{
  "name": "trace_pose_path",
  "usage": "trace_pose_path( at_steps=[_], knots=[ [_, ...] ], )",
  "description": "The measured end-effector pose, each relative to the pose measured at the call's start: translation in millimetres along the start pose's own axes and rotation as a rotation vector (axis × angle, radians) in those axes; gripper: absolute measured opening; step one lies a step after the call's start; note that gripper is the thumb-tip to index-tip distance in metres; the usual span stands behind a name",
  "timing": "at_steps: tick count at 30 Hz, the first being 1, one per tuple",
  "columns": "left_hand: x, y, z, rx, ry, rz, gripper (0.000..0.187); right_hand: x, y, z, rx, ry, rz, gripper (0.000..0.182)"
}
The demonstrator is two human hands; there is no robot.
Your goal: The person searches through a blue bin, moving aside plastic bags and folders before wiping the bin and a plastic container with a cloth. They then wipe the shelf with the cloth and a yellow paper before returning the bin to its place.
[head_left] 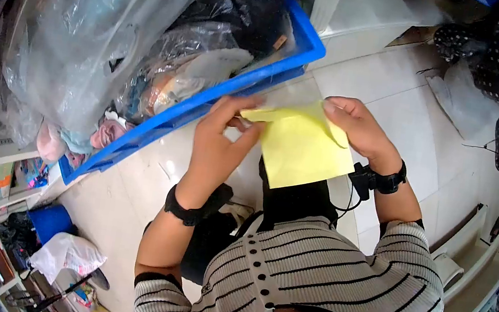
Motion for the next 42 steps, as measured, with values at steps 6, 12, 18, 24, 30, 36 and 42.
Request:
trace_pose_path(
  at_steps=[6,12,18,24,30,36,42],
  knots=[
    [-1.6,-9.7,40.0,-0.256,0.317,0.077,0.020,4.3,6.1,-13.6,-0.037,-0.035,-0.139,0.024],
    [-7.6,-32.8,75.1,-0.537,0.623,0.249,0.024,-10.2,-105.5,-16.5,-0.298,-0.172,0.255,0.027],
    [-36.9,-51.8,35.1,-0.655,0.566,0.336,0.021,-82.8,-278.6,17.1,-0.346,-0.196,0.781,0.027],
    [-38.8,-56.9,29.6,-0.577,0.516,0.387,0.019,-146.7,-265.9,-24.1,-0.286,-0.305,0.859,0.047],
    [-36.7,-54.8,29.9,-0.611,0.514,0.400,0.018,-40.9,-173.8,-106.2,0.209,-0.994,1.383,0.034],
    [-35.2,-50.8,39.8,-0.608,0.552,0.382,0.018,17.1,46.9,-224.7,1.072,-1.558,0.770,0.043],
    [-31.9,-49.1,80.0,-0.658,0.705,0.299,0.023,-46.7,73.6,-253.7,1.331,-1.460,0.793,0.050]
  ],
)
Point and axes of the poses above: each hand's wrist, its own x-axis away from the middle knuckle, its own y-axis out of the palm, z = x × y, the point moved 8 cm from there along -x, towards the middle knuckle
